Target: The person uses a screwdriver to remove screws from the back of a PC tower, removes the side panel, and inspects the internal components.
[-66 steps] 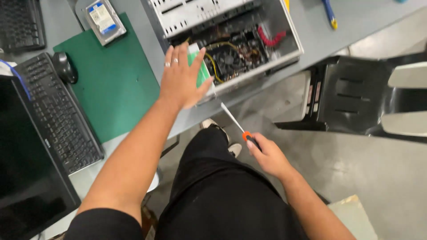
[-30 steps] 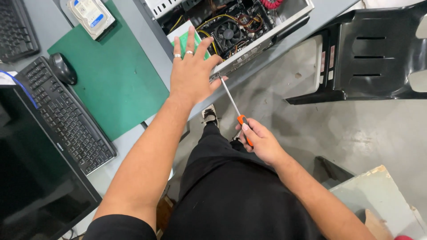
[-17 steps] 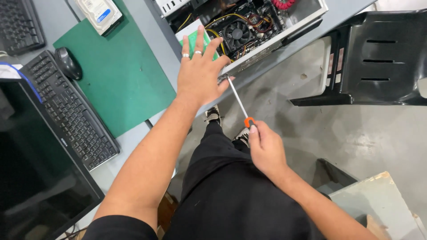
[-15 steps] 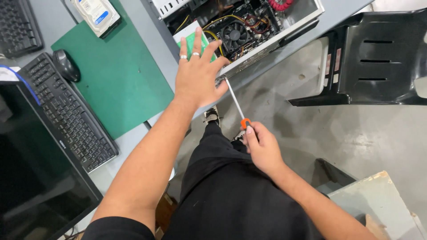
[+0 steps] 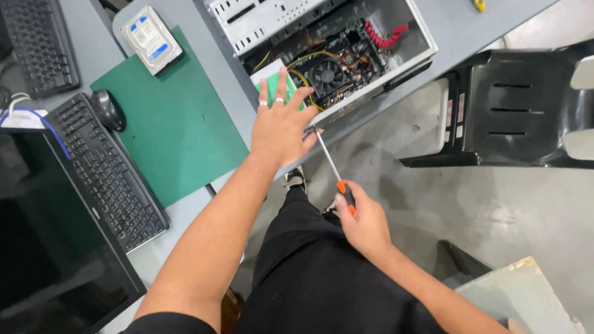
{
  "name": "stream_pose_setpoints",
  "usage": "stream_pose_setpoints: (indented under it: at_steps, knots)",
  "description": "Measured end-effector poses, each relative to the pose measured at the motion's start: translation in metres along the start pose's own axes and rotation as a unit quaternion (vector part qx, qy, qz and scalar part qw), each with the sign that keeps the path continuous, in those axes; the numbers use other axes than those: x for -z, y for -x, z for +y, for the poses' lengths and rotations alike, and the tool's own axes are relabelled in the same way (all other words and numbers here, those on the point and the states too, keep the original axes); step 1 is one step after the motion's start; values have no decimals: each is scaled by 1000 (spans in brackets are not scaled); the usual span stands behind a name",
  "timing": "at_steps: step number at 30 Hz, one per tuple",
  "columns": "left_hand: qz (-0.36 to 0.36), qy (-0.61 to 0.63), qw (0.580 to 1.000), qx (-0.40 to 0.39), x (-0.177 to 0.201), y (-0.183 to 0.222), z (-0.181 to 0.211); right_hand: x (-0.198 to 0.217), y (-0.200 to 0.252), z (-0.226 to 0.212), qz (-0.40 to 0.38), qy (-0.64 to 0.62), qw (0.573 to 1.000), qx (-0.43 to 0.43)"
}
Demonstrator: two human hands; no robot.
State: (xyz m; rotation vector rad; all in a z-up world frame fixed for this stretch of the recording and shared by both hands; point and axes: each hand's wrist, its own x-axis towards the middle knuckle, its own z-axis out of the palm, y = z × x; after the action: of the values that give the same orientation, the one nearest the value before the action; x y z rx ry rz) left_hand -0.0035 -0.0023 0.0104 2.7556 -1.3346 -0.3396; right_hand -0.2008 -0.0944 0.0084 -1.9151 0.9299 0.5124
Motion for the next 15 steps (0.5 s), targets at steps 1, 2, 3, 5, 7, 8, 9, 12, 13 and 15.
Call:
stream_pose_setpoints:
  at_steps: [1,2,3,5,7,8,9,12,13,15]
  knots:
    - [-2,4,1000,0,2,-1,0,0,-2,0,-15,-64,998,-11]
    - [-1,5,1000,2,1,-1,0,-1,-4,6,-16,-63,998,-10]
    - [3,12,1000,4,1,-1,0,-3,-5,12,-96,-328,937,-70]
    - [11,17,1000,7,-1,-1,-2,-10,-15,38,-169,-565,799,-119]
    - [8,25,1000,6,-3,-1,-3,-19,-33,79,-387,-747,528,-116]
    - [9,24,1000,10,-3,-2,-3,-17,-31,69,-390,-745,529,-117]
    - [8,23,1000,10,-3,-2,-2,-16,-29,60,-372,-715,580,-115]
    - [8,19,1000,9,-5,-1,-2,-18,-24,47,-126,-425,896,-20]
    - [9,17,1000,8,-5,-1,-2,-18,-23,46,125,-83,985,81]
    - [11,24,1000,8,0,0,0,-6,-10,31,128,-31,988,80]
